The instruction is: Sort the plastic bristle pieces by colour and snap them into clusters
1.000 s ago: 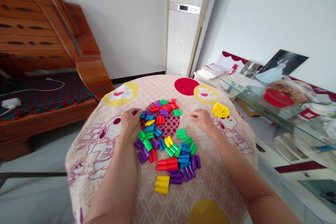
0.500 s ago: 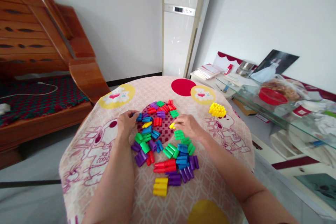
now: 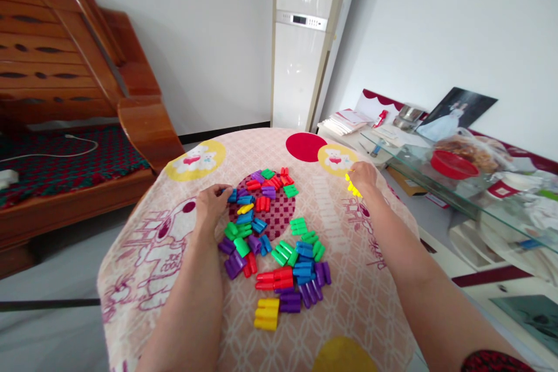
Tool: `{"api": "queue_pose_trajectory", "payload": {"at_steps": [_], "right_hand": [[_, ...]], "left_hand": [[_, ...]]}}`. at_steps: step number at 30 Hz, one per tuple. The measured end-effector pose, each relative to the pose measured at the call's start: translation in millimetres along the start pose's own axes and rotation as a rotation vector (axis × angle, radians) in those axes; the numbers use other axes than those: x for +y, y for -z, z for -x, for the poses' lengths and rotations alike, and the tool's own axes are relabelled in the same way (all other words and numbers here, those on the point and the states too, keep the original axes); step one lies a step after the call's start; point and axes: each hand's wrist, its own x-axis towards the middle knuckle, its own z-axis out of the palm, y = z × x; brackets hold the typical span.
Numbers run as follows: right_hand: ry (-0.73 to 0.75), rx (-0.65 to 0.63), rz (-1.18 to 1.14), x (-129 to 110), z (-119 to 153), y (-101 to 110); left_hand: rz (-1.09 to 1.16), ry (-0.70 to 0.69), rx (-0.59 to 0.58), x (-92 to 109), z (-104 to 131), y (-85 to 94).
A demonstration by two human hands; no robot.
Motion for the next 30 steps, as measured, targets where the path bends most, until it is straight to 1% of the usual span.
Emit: {"api": "queue_pose_trajectory", "payload": {"at_steps": [5, 7, 8, 10, 12, 14, 16, 18, 19, 22, 24, 26, 28, 30], "right_hand": [[0.001, -0.046, 0.115, 2, 0, -2], [0.031, -0.044, 0.151, 1, 3, 0], [0.066, -0.017, 0.161, -1, 6, 2], [0.165, 0.076, 0.145, -11, 14, 4], [0.278, 0.151, 0.070, -28, 26, 4], [0.394, 0.149, -0.043, -52, 43, 3], [0.549, 0.085, -0.180, -82, 64, -1], [0.759, -0.007, -0.296, -115, 87, -5], [0.858, -0.036, -0.331, -131, 99, -7], [1.075, -0.105, -0.375, -177, 132, -9], [1.122, -0.117, -0.312, -199, 147, -9], [1.097, -0.113, -0.231, -214, 156, -10], [1.053, -0.126, -0.176, -222, 158, -11], [1.028, -0.158, -0.159, -224, 156, -13]], "left_hand": [[0.029, 0.004, -0.005, 0, 0, -0.7], [0.020, 0.004, -0.006, -2, -1, -1.6], [0.014, 0.005, -0.009, -3, -1, -2.2], [0.003, 0.007, -0.009, -4, -3, -3.3], [0.002, 0.007, -0.006, -5, -3, -4.2], [0.006, 0.007, -0.002, -5, -2, -4.5], [0.020, 0.010, -0.003, -3, 0, -4.2], [0.038, 0.016, -0.009, -1, 1, -3.5], [0.044, 0.017, -0.014, -1, 2, -3.2], [0.032, 0.011, -0.021, 0, 2, -2.5], [0.027, 0.003, -0.015, -1, 2, -2.3], [0.045, -0.008, -0.017, -3, 1, -2.1], [0.069, -0.019, -0.027, -4, 0, -1.7], [0.064, -0.027, -0.029, -4, -1, -1.1]]}}
